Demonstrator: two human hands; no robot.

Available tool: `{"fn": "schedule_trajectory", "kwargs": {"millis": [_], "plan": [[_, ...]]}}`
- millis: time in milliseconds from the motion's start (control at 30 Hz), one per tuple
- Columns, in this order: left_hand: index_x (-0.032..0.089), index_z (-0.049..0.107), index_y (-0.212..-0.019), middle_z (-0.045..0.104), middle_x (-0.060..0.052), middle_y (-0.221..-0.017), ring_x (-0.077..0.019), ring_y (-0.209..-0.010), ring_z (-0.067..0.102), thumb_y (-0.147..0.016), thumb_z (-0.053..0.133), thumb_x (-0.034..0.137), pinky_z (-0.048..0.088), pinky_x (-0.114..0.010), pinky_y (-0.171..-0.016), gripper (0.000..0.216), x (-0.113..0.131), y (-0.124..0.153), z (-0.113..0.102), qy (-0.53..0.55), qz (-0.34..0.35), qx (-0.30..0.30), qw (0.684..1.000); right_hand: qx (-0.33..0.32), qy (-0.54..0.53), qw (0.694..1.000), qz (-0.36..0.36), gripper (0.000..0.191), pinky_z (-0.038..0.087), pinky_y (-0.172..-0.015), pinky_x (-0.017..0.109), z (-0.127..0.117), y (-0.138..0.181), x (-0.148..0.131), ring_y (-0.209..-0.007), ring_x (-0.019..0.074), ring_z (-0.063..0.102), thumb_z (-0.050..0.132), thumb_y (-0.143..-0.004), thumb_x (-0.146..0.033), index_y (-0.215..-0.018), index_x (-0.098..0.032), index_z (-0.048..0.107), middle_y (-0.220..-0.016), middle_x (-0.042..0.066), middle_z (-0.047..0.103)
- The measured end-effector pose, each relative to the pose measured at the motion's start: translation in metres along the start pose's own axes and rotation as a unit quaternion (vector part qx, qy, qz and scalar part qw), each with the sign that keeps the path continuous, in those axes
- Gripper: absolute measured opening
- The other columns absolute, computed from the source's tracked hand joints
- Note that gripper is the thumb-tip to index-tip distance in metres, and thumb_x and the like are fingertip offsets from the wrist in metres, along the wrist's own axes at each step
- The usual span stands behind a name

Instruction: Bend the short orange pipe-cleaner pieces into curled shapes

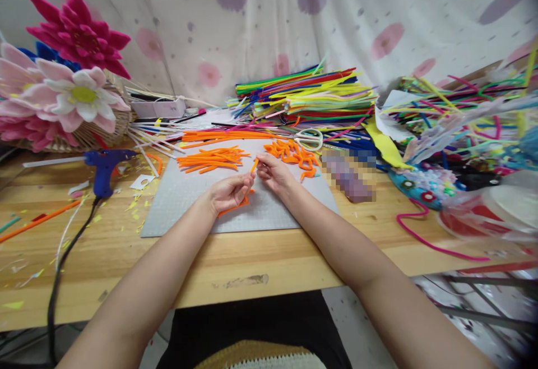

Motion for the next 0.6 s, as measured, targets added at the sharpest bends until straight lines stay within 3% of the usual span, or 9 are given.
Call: {"fn": "schedule_trajectory", "kwargs": {"millis": [167, 300, 400, 467, 533, 600], "plan": [[0.009, 0.061, -0.081, 0.060, -0.001, -0.058, -0.0036, -0.049, 0.059, -0.085, 0.042, 0.005, 0.046, -0.007, -0.046, 0.019, 0.002, 0.000, 0.003, -0.093, 0.026, 0.027, 0.995, 0.059, 0.035, 0.997, -0.036, 0.029, 0.011, -0.034, 0.017, -0.002, -0.001, 0.000, -0.036, 0.0010, 0.021, 0.064, -0.057, -0.022, -0.053, -0.018, 0.036, -0.042, -0.010, 0.032], [0.009, 0.063, -0.081, 0.065, -0.006, -0.067, -0.0079, -0.054, 0.061, -0.082, 0.052, 0.018, 0.045, -0.013, -0.043, 0.014, 0.025, 0.006, -0.003, -0.258, 0.151, 0.080, 0.951, 0.073, 0.020, 0.996, -0.039, 0.021, 0.018, -0.035, 0.015, -0.002, 0.001, -0.002, -0.038, 0.0011, 0.030, 0.064, -0.057, -0.023, -0.058, -0.017, 0.045, -0.046, -0.008, 0.043], [0.012, 0.061, -0.078, 0.065, -0.004, -0.067, -0.0081, -0.052, 0.057, -0.081, 0.053, 0.028, 0.043, -0.017, -0.045, 0.019, 0.054, 0.015, -0.023, -0.333, 0.324, 0.220, 0.858, 0.059, 0.047, 0.997, -0.015, 0.020, 0.030, -0.040, 0.015, -0.001, 0.002, 0.003, -0.048, 0.0040, 0.046, 0.067, -0.056, -0.025, -0.067, -0.017, 0.053, -0.060, -0.003, 0.057], [0.014, 0.061, -0.079, 0.064, -0.003, -0.069, -0.0096, -0.055, 0.056, -0.081, 0.049, 0.031, 0.043, -0.020, -0.050, 0.021, 0.069, 0.021, -0.038, -0.389, 0.396, 0.306, 0.774, 0.028, 0.120, 0.992, -0.001, 0.020, 0.032, -0.042, 0.017, 0.003, 0.003, 0.008, -0.051, 0.0061, 0.049, 0.068, -0.057, -0.028, -0.069, -0.017, 0.056, -0.065, -0.001, 0.060], [0.016, 0.063, -0.081, 0.064, -0.003, -0.071, -0.0136, -0.064, 0.058, -0.079, 0.051, 0.034, 0.043, -0.025, -0.060, 0.021, 0.079, 0.027, -0.049, -0.489, 0.427, 0.387, 0.655, -0.016, 0.225, 0.974, -0.014, 0.018, 0.032, -0.044, 0.019, 0.009, 0.005, 0.012, -0.052, 0.0069, 0.048, 0.068, -0.058, -0.029, -0.067, -0.017, 0.059, -0.065, -0.001, 0.059], [0.018, 0.063, -0.082, 0.063, -0.004, -0.078, -0.0183, -0.078, 0.058, -0.076, 0.054, 0.034, 0.042, -0.030, -0.071, 0.019, 0.085, 0.030, -0.054, -0.580, 0.427, 0.431, 0.544, -0.047, 0.327, 0.942, -0.065, 0.015, 0.034, -0.050, 0.021, 0.014, 0.006, 0.012, -0.055, 0.0069, 0.047, 0.069, -0.056, -0.027, -0.065, -0.017, 0.062, -0.067, -0.001, 0.058]]}}
Point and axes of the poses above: each hand's wrist, its own y-axis away from the middle knuckle, its own z-axis out of the palm, x = y × z, the point moved 4 cm from there along -y, towards the middle knuckle
